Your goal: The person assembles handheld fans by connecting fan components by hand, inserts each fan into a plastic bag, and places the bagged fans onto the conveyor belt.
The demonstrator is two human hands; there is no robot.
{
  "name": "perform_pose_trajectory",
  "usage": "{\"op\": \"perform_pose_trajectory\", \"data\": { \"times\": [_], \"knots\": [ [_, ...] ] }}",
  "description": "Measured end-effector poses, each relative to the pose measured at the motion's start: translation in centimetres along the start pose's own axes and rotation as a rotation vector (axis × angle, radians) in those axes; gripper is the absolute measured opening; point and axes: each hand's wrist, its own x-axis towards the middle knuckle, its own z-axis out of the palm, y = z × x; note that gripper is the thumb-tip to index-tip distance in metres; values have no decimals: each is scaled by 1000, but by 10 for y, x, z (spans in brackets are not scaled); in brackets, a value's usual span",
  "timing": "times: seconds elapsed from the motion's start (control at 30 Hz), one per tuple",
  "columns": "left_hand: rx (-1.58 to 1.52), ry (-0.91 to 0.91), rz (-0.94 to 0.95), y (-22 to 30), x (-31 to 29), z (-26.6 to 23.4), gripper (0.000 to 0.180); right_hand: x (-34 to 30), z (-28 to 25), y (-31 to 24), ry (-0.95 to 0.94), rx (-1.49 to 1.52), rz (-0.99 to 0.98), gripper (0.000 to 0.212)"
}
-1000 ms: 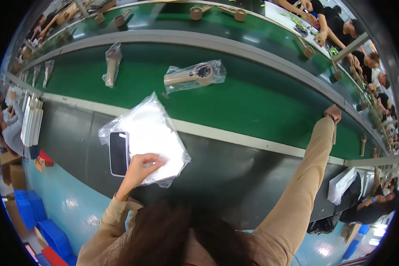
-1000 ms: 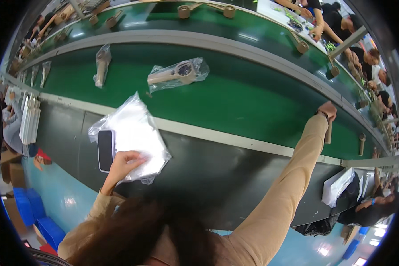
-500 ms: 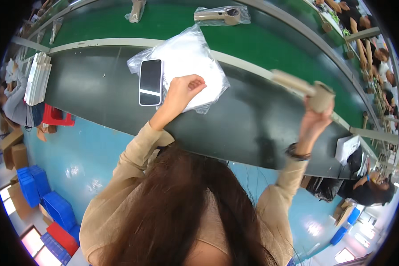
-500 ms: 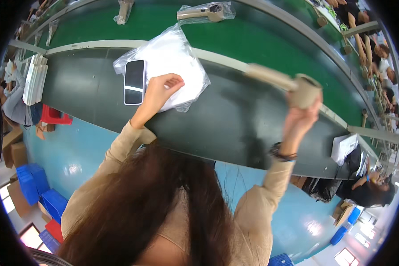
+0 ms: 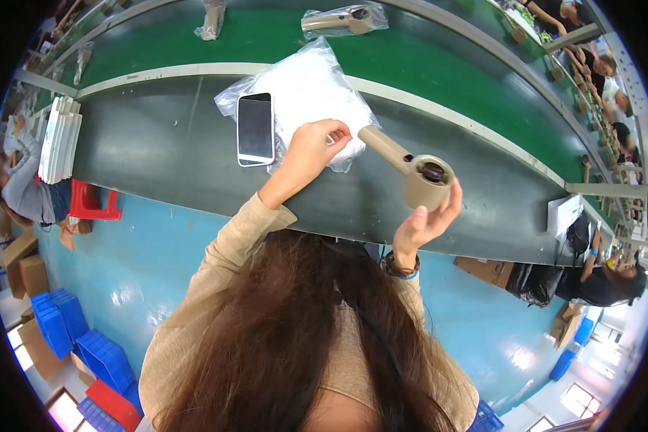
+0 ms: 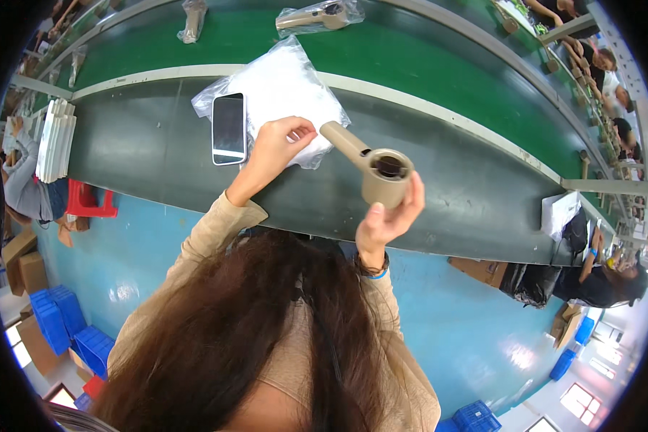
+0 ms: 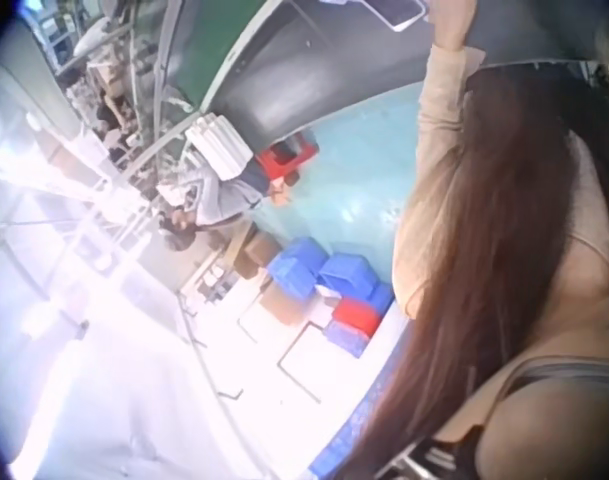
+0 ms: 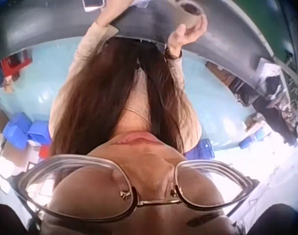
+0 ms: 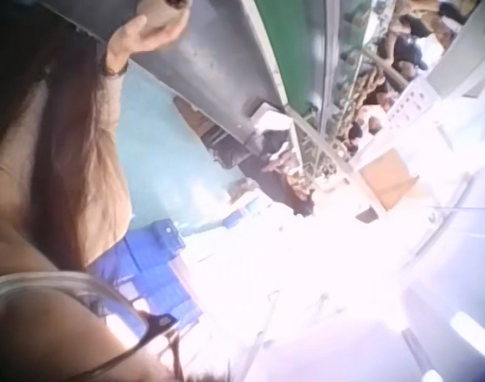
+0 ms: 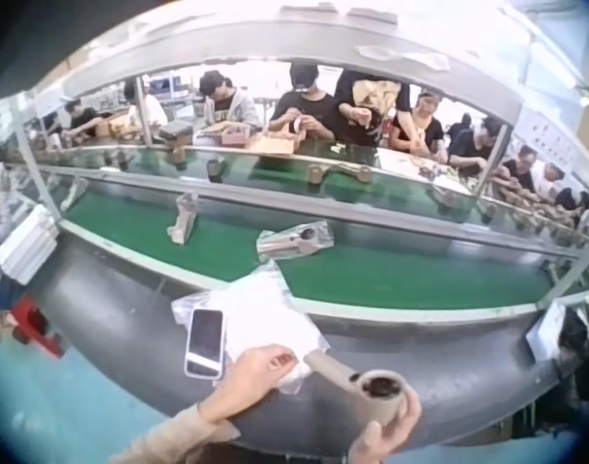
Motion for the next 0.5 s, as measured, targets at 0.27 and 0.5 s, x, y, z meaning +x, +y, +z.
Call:
{"op": "perform_pose_trajectory", "data": {
  "times": [0.27,0.5],
  "knots": [
    [115,-155,-108,-17,-9,37,18,-15,-11,30,147,354,491,52],
    [-42,-189,-158,-21,-2,40,16,-28,-36,25,74,-75,219,58]
  ]
}}
